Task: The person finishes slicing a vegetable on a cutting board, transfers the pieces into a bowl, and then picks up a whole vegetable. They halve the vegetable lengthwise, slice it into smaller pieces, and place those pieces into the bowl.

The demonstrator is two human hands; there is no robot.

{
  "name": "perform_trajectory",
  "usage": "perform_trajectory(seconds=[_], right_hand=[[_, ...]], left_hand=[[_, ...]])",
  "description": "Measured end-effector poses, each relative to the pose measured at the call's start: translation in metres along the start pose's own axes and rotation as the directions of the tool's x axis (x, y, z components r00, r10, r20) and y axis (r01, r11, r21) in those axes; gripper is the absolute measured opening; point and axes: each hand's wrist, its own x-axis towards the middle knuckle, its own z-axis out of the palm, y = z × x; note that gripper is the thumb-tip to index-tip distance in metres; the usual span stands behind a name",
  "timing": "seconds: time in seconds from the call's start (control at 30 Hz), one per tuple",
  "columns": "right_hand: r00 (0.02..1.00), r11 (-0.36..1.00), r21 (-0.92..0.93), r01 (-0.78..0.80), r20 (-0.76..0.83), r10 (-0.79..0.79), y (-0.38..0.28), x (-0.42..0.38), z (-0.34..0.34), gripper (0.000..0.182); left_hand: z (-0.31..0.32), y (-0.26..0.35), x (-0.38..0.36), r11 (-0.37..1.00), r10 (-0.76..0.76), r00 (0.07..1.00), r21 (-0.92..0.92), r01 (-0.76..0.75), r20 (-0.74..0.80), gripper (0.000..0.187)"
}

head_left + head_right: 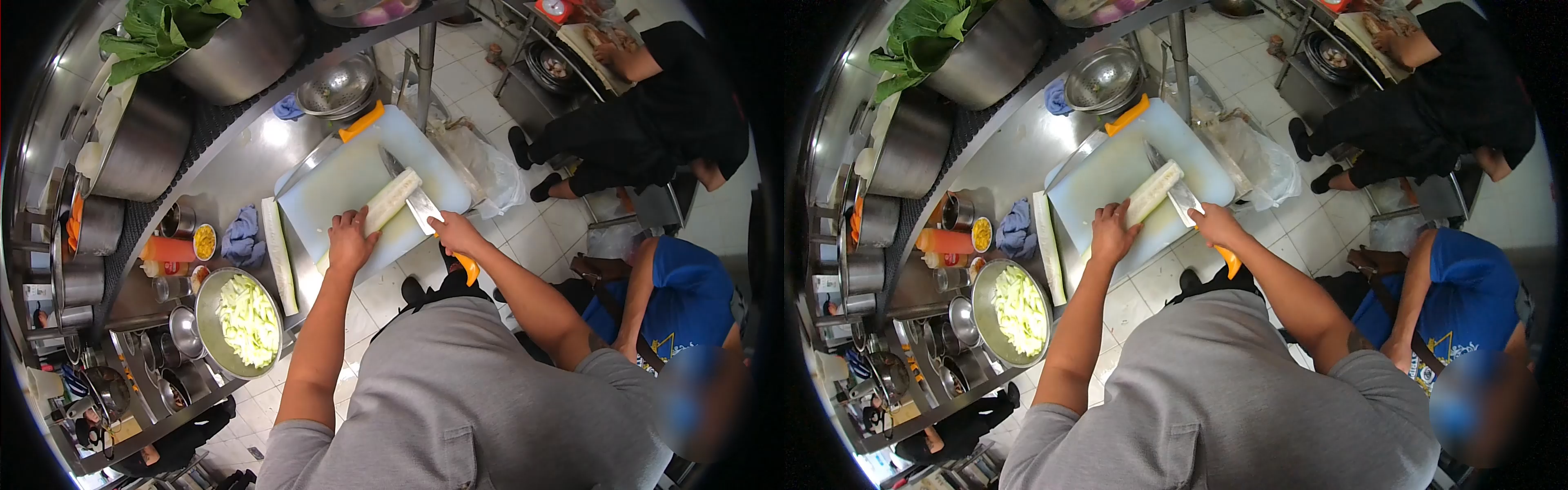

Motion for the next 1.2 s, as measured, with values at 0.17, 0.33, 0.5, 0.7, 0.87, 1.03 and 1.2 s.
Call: perform_trajectory(seconds=[0.17,0.33,0.5,0.7,0.87,1.03,1.2], right_hand=[[1.000,0.999,0.023,0.029,0.009,-0.029,0.003,-0.003,0.004,0.051],[0.998,0.996,0.073,0.050,0.041,-0.053,0.008,-0.008,0.008,0.045],[0.998,0.996,-0.060,0.065,0.014,-0.064,-0.015,0.003,0.006,0.053],[0.995,0.996,-0.051,0.071,0.069,-0.068,0.004,-0.011,0.019,0.053],[0.996,0.995,-0.072,0.067,0.071,-0.062,-0.009,0.000,0.013,0.051],[0.994,0.999,-0.008,0.054,0.091,-0.053,-0.002,-0.009,0.028,0.050],[0.995,0.999,-0.040,0.034,0.097,-0.030,0.004,-0.010,0.030,0.051]], left_hand=[[-0.001,0.001,0.001,1.000,-0.008,1.000,-0.015,0.008,-0.004,0.064],[-0.001,0.002,0.001,0.999,-0.021,1.000,-0.033,0.020,-0.010,0.064],[0.000,0.001,-0.001,1.000,-0.015,1.000,-0.020,0.016,0.011,0.065],[-0.001,-0.002,-0.002,0.998,0.015,1.000,-0.067,-0.015,-0.009,0.068],[-0.023,-0.018,-0.034,0.999,-0.050,0.998,0.020,0.049,0.030,0.070],[-0.002,-0.049,-0.057,0.997,-0.075,0.993,-0.038,0.071,-0.095,0.063],[-0.004,-0.049,-0.056,0.995,-0.081,0.991,-0.061,0.075,-0.103,0.061]])
